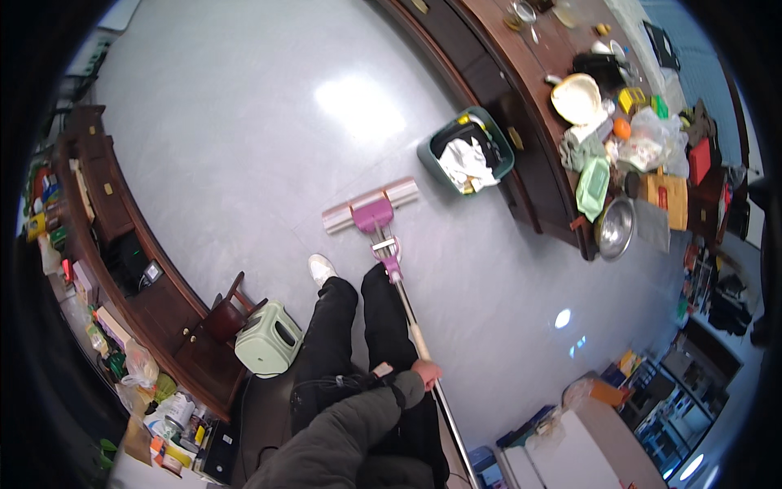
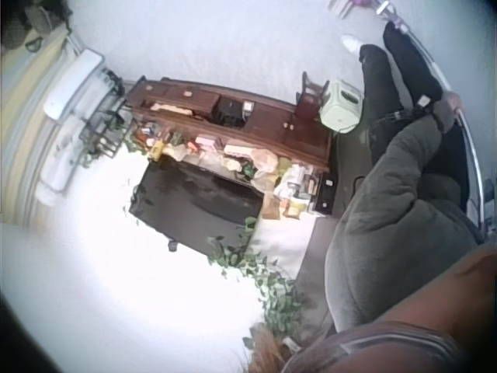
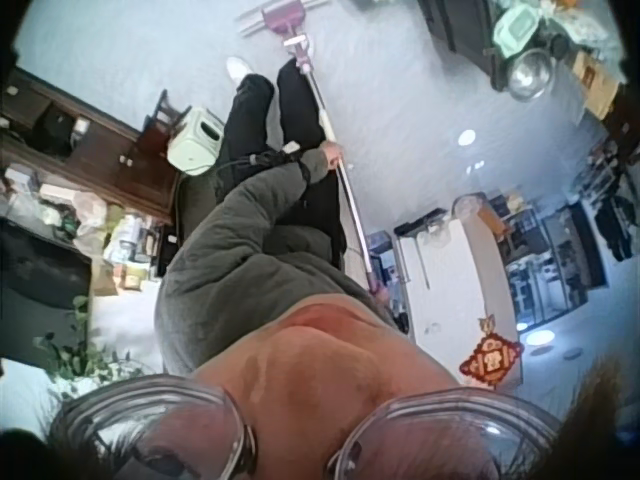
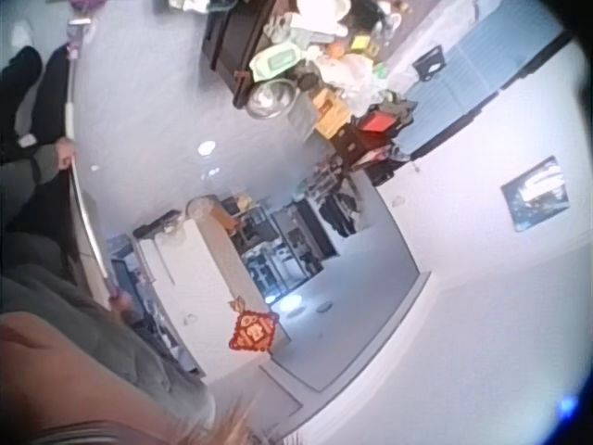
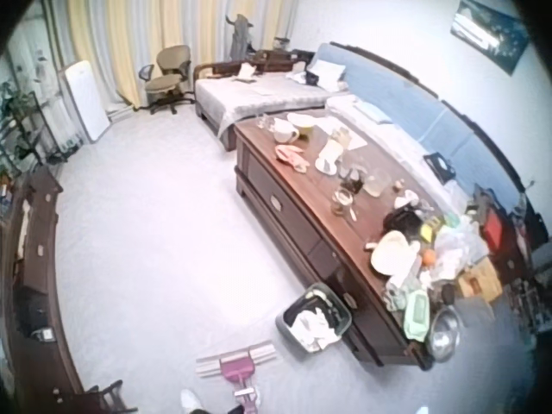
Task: The person uses a corded stick vacuum to clean the floor of a cluttered living room and then a bathroom. They move the vacuum back and forth across the floor, navigating around furniture and various items on the floor.
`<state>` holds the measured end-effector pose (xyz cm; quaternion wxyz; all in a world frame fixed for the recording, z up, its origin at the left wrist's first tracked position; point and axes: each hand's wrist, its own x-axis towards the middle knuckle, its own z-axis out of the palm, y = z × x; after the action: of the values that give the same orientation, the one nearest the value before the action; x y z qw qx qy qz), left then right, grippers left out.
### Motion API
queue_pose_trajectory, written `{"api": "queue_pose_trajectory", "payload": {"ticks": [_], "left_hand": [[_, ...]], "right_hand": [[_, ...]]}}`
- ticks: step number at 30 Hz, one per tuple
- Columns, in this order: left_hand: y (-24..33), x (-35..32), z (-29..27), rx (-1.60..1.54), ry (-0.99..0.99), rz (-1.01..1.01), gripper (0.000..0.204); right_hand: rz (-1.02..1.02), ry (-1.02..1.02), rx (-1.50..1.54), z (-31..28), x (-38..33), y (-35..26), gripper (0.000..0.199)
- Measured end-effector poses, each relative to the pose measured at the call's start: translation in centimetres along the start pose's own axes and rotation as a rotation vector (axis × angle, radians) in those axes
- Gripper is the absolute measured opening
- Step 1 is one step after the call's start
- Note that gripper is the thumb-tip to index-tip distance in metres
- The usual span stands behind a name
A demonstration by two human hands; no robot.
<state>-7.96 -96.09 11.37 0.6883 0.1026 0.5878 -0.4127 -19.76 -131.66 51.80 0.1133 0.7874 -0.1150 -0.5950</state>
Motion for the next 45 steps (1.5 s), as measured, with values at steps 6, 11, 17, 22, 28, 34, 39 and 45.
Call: {"api": "queue_pose_trajectory", "payload": {"ticks": [6,11,17,22,28,34,39,45], "left_hand": [[7.8,-4.2,-3.7,0.102,0.163,0.265,0.016],[22.9,-5.4,-7.8,0.389,0.156,0.505,0.024],[35.5,-5.6,-7.2,0.659,0.283,0.737,0.033],[32.4,-3.9,-6.0,0.946,0.481,0.833,0.05],[20.5,-4.3,-4.8,0.85,0.341,0.375,0.047],[8.7,-3.9,-7.4,1.059,0.357,0.222,0.059],[5.9,-4.1,-8.1,0.888,0.117,-0.2,0.067],[7.8,-4.3,-8.4,0.054,-0.097,0.219,0.038]], "right_hand": [[-0.203,0.032,0.159,0.2,3.3,-10.7,0.032],[-0.262,0.161,0.226,-4.1,8.4,-24.6,0.022],[-0.269,0.16,0.392,-9.7,8.8,-35.6,0.023],[-0.296,0.082,0.476,-8.3,7.8,-34.8,0.03],[-0.133,-0.068,0.407,-4.8,3.1,-26.2,0.032],[-0.084,-0.088,0.438,0.9,-4.9,-20.2,0.036],[-0.049,-0.064,0.422,4.0,-6.9,-17.2,0.041],[0.026,-0.065,0.382,5.6,-5.5,-14.5,0.044]]}}
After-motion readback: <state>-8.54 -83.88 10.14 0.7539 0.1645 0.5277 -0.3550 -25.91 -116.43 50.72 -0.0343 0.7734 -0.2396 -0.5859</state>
